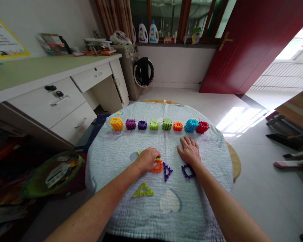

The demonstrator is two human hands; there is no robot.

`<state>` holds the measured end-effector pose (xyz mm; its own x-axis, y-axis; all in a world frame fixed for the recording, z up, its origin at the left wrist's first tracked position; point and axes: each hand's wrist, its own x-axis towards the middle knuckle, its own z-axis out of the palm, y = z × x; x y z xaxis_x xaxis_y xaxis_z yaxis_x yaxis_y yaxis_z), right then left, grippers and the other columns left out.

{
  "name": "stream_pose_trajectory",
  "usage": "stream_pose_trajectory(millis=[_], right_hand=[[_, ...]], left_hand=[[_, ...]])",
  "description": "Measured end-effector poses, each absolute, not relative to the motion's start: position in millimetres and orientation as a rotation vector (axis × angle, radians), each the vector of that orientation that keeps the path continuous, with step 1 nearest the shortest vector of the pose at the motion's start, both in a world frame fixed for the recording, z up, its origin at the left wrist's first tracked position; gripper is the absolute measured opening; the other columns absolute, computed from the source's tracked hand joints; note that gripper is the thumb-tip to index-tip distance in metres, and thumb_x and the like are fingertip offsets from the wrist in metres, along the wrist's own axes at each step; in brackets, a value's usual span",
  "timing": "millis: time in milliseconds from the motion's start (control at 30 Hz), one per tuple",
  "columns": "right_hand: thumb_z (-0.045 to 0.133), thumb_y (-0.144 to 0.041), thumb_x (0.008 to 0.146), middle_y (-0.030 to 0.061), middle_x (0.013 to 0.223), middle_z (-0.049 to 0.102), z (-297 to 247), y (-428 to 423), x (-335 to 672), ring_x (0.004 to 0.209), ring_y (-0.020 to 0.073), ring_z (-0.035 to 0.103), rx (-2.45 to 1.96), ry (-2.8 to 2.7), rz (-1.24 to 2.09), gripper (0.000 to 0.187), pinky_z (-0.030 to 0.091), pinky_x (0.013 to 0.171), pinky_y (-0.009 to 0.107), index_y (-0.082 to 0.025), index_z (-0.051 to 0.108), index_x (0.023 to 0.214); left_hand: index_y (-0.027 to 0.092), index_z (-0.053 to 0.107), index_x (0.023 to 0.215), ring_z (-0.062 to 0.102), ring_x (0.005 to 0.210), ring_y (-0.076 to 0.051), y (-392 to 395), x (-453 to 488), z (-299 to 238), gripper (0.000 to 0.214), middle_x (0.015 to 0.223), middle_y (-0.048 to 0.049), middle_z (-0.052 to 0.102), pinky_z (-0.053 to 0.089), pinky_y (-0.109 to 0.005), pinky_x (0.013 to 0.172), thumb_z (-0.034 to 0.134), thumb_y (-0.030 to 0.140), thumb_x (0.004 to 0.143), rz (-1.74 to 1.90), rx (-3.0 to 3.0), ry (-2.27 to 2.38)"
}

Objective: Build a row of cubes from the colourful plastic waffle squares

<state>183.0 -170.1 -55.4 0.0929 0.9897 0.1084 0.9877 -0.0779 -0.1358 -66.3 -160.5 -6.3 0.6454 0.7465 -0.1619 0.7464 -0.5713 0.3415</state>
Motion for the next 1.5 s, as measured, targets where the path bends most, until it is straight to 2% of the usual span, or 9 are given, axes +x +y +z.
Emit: stream_pose_trajectory(millis=[167,400,600,667,767,933,1067,1267,1500], right_hand=[[0.037,-0.048,0.095,0.0083,0.149,0.047,-57,-170,183,0.137,0.0284,0.035,-2.176,-2.006,0.011,0.053,0.024,0.112,0.044,-0.022,0.051,0.139],[0.037,-0.048,0.095,0.0085,0.149,0.047,-57,-170,183,0.137,0.0282,0.036,-2.186,-2.011,0.005,0.053,0.024,0.111,0.044,-0.022,0.051,0.139],[0.037,-0.048,0.096,0.0085,0.15,0.046,-54,-170,182,0.138,0.0279,0.036,-2.202,-2.016,0.011,0.054,0.024,0.112,0.044,-0.021,0.051,0.14],[0.037,-0.048,0.096,0.0082,0.15,0.046,-53,-170,181,0.138,0.0279,0.036,-2.205,-2.016,0.011,0.054,0.024,0.113,0.044,-0.021,0.051,0.14],[0.038,-0.048,0.096,0.0079,0.15,0.046,-53,-170,182,0.138,0.0278,0.035,-2.204,-2.015,0.014,0.053,0.024,0.113,0.044,-0.021,0.05,0.14],[0.039,-0.047,0.096,0.0081,0.15,0.046,-56,-170,182,0.138,0.0278,0.035,-2.196,-2.001,0.013,0.053,0.024,0.113,0.044,-0.021,0.051,0.14],[0.04,-0.048,0.095,0.0087,0.15,0.046,-58,-169,183,0.137,0.028,0.036,-2.186,-2.003,0.01,0.053,0.024,0.112,0.044,-0.021,0.051,0.14],[0.039,-0.048,0.095,0.0088,0.149,0.047,-58,-169,183,0.137,0.0281,0.036,-2.174,-2.003,-0.001,0.053,0.024,0.112,0.044,-0.021,0.052,0.139],[0.04,-0.047,0.095,0.0084,0.15,0.047,-56,-170,183,0.137,0.0276,0.035,-2.185,-1.999,0.009,0.052,0.024,0.112,0.044,-0.021,0.051,0.139]], left_hand=[[0.02,0.062,0.092,0.057,0.097,-0.02,-168,-72,-9,0.018,0.102,-0.0059,0.063,0.047,-0.032,0.086,0.058,0.011,0.076,0.135,2.569,1.174],[0.02,0.061,0.09,0.057,0.098,-0.025,-182,-68,-10,0.013,0.095,-0.0091,0.064,0.046,-0.039,0.087,0.048,0.015,0.089,0.062,2.779,1.097],[0.023,0.058,0.107,0.063,0.088,-0.018,-156,-83,-5,0.03,0.098,-0.0019,0.067,0.048,-0.029,0.08,0.067,0.022,0.079,0.423,2.227,1.33],[0.021,0.06,0.1,0.063,0.08,-0.017,-138,-90,-2,0.026,0.088,-0.0006,0.067,0.047,-0.028,0.074,0.068,0.029,0.078,0.426,2.12,1.377],[0.018,0.064,0.092,0.063,0.081,-0.017,-115,-95,-2,0.013,0.084,-0.0018,0.069,0.048,-0.027,0.076,0.059,0.025,0.081,0.35,2.135,1.307],[0.017,0.062,0.116,0.066,0.097,-0.018,-104,-93,-17,0.037,0.105,-0.0064,0.072,0.049,-0.03,0.091,0.052,0.015,0.081,0.394,2.144,1.234],[0.017,0.056,0.127,0.059,0.116,-0.019,-113,-103,-25,0.046,0.127,-0.0089,0.064,0.044,-0.033,0.104,0.05,0.012,0.082,0.566,2.181,1.236],[0.017,0.06,0.124,0.056,0.11,-0.03,-133,-111,-19,0.057,0.115,-0.012,0.064,0.044,-0.044,0.1,0.073,0.036,0.072,0.315,2.439,1.51],[0.017,0.05,0.136,0.055,0.119,-0.027,-130,-96,-23,0.061,0.13,-0.0114,0.062,0.041,-0.041,0.105,0.065,0.02,0.076,0.288,2.453,1.39]])
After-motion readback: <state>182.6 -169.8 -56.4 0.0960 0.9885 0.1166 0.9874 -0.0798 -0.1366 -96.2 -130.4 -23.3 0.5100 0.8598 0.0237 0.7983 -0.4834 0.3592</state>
